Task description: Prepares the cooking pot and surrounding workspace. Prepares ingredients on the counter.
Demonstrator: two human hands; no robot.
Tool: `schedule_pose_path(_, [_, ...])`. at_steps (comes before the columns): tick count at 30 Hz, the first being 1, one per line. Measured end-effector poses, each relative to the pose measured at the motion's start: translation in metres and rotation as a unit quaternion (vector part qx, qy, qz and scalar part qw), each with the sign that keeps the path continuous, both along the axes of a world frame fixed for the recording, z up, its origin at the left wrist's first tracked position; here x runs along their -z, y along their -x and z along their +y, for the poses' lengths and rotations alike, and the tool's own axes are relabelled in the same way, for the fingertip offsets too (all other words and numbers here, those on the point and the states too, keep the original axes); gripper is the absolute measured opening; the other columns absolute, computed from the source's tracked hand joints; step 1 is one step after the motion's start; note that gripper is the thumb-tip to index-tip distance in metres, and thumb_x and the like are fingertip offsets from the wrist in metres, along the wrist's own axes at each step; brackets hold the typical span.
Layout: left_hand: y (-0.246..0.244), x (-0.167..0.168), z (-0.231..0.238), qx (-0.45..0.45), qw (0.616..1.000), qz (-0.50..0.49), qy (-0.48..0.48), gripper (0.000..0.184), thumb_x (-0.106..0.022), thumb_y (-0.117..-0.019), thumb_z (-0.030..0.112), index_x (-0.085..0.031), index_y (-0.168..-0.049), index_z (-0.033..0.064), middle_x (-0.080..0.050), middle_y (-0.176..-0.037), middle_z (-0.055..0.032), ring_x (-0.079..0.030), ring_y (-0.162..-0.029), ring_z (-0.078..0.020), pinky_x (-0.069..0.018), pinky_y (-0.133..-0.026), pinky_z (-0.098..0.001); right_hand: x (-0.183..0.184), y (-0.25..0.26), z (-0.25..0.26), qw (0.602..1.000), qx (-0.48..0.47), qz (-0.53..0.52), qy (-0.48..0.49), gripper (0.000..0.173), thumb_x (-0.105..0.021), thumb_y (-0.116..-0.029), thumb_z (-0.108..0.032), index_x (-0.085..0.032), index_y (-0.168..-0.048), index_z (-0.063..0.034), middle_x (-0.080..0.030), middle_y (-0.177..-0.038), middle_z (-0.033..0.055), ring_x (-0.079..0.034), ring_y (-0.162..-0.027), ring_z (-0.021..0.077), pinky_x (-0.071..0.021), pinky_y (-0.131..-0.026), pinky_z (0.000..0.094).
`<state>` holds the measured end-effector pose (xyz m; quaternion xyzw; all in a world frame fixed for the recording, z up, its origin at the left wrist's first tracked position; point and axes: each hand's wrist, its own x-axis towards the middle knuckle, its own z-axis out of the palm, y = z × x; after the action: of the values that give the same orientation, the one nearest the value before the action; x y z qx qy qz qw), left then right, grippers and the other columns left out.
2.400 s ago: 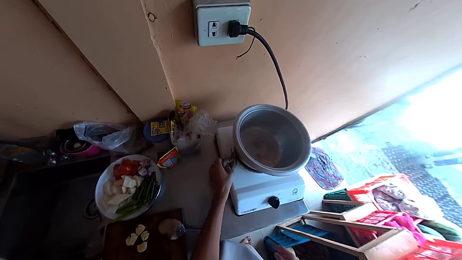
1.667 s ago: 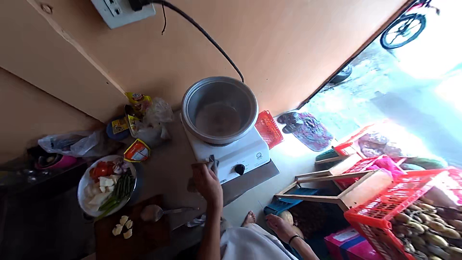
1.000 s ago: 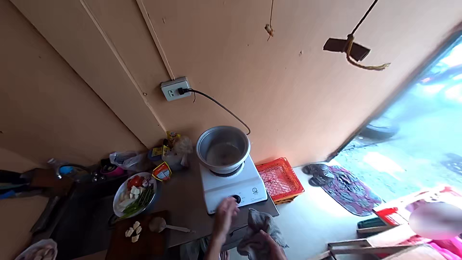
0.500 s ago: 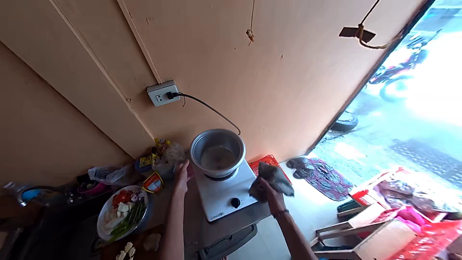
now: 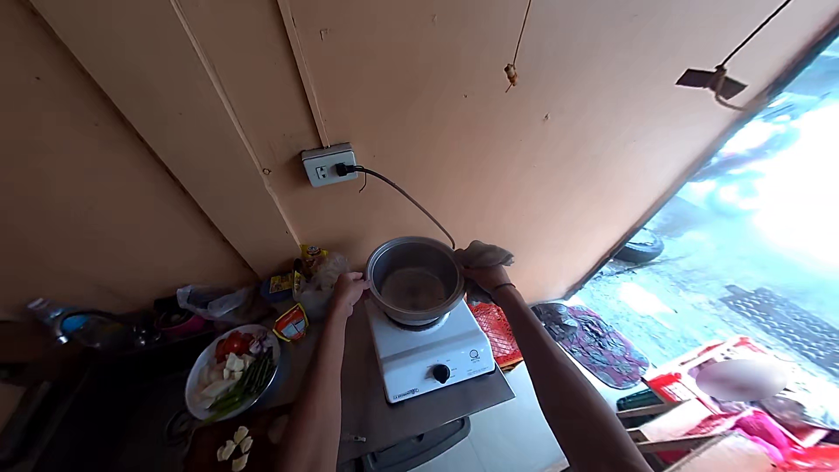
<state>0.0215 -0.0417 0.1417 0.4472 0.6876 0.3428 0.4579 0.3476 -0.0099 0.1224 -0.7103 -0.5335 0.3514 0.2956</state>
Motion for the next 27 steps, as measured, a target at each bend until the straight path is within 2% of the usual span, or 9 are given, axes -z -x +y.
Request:
schedule_pose_path(2, [-0.004,-0.010,-0.003,0.002,1.000,0.000,-0.008,0.043,-0.067,-0.0977,0.007,-0.054,-0.136,-0.0072,-0.064,-0.122,-0.0236,-0.067,-0.098,-0.0243,-0.0556,-0.088,-0.0363,-0.006,-0.002,0.001,0.999,-0.012,0.016,-0.027,0.051,-0.086,-0.0825,-0.021,-0.066,-0.123,0.0042,-0.068,-0.122,0.0249,-0.063,-0.118,0.0371,-0.0474,-0.105,0.0554])
schedule_pose_path(5, [-0.007,-0.042,-0.006,0.010,0.998,-0.002,-0.063,0.037,-0.070,-0.0973,0.011,-0.061,-0.129,-0.0060,-0.067,-0.116,-0.0222,-0.068,-0.095,-0.0260,-0.0562,-0.088,-0.0417,-0.042,-0.008,-0.003,0.996,-0.004,0.042,-0.080,0.047,-0.083,-0.0872,-0.024,-0.067,-0.122,0.0029,-0.068,-0.119,0.0260,-0.065,-0.112,0.0404,-0.0487,-0.100,0.0612])
schedule_pose_path(7, [-0.010,-0.069,-0.004,0.015,0.993,-0.018,-0.112,0.036,-0.069,-0.0968,0.011,-0.062,-0.128,-0.0056,-0.068,-0.113,-0.0206,-0.069,-0.092,-0.0245,-0.0579,-0.086,-0.0418,-0.074,-0.013,-0.008,0.985,0.009,0.089,-0.150,0.043,-0.083,-0.0879,-0.023,-0.068,-0.121,0.0006,-0.070,-0.116,0.0218,-0.067,-0.107,0.0343,-0.0521,-0.096,0.0577])
schedule_pose_path(11, [-0.017,-0.136,-0.014,0.020,0.977,-0.060,-0.204,0.034,-0.065,-0.0990,0.008,-0.060,-0.129,-0.0062,-0.067,-0.114,-0.0179,-0.068,-0.090,-0.0187,-0.0584,-0.084,-0.0350,-0.138,-0.023,-0.013,0.958,0.018,0.143,-0.248,0.044,-0.085,-0.0844,-0.021,-0.068,-0.121,-0.0041,-0.071,-0.115,0.0142,-0.067,-0.107,0.0232,-0.0543,-0.097,0.0483])
schedule_pose_path(15, [-0.016,-0.156,-0.023,0.017,0.968,-0.081,-0.236,0.029,-0.066,-0.0988,0.009,-0.061,-0.125,-0.0040,-0.067,-0.110,-0.0133,-0.068,-0.085,-0.0146,-0.0594,-0.080,-0.0308,-0.154,-0.025,-0.023,0.944,0.022,0.200,-0.263,0.041,-0.085,-0.0842,-0.021,-0.067,-0.118,-0.0053,-0.072,-0.106,0.0091,-0.069,-0.096,0.0159,-0.0580,-0.089,0.0392])
schedule_pose_path(21, [-0.013,-0.123,-0.029,-0.005,0.976,-0.089,-0.197,0.028,-0.065,-0.0988,0.007,-0.062,-0.123,-0.0055,-0.067,-0.109,-0.0147,-0.067,-0.084,-0.0146,-0.0582,-0.079,-0.0309,-0.122,-0.016,-0.025,0.959,0.025,0.202,-0.195,0.037,-0.083,-0.0871,-0.019,-0.067,-0.116,-0.0033,-0.071,-0.105,0.0119,-0.068,-0.095,0.0192,-0.0563,-0.088,0.0422])
schedule_pose_path(25, [-0.007,-0.052,-0.030,0.000,0.983,-0.076,-0.165,0.031,-0.063,-0.1009,0.012,-0.061,-0.127,-0.0033,-0.066,-0.119,-0.0183,-0.067,-0.094,-0.0219,-0.0573,-0.085,-0.0404,-0.060,-0.013,-0.020,0.976,-0.007,0.161,-0.146,0.037,-0.078,-0.0921,-0.028,-0.069,-0.118,-0.0028,-0.071,-0.104,0.0160,-0.068,-0.092,0.0261,-0.0558,-0.085,0.0506])
schedule_pose_path(27, [-0.007,-0.015,-0.028,-0.009,0.985,-0.082,-0.153,0.032,-0.064,-0.1005,0.012,-0.061,-0.128,-0.0039,-0.066,-0.120,-0.0191,-0.067,-0.096,-0.0237,-0.0568,-0.086,-0.0417,-0.027,-0.012,-0.019,0.983,-0.022,0.136,-0.121,0.042,-0.076,-0.0943,-0.032,-0.068,-0.120,-0.0005,-0.070,-0.108,0.0204,-0.067,-0.094,0.0315,-0.0536,-0.087,0.0549])
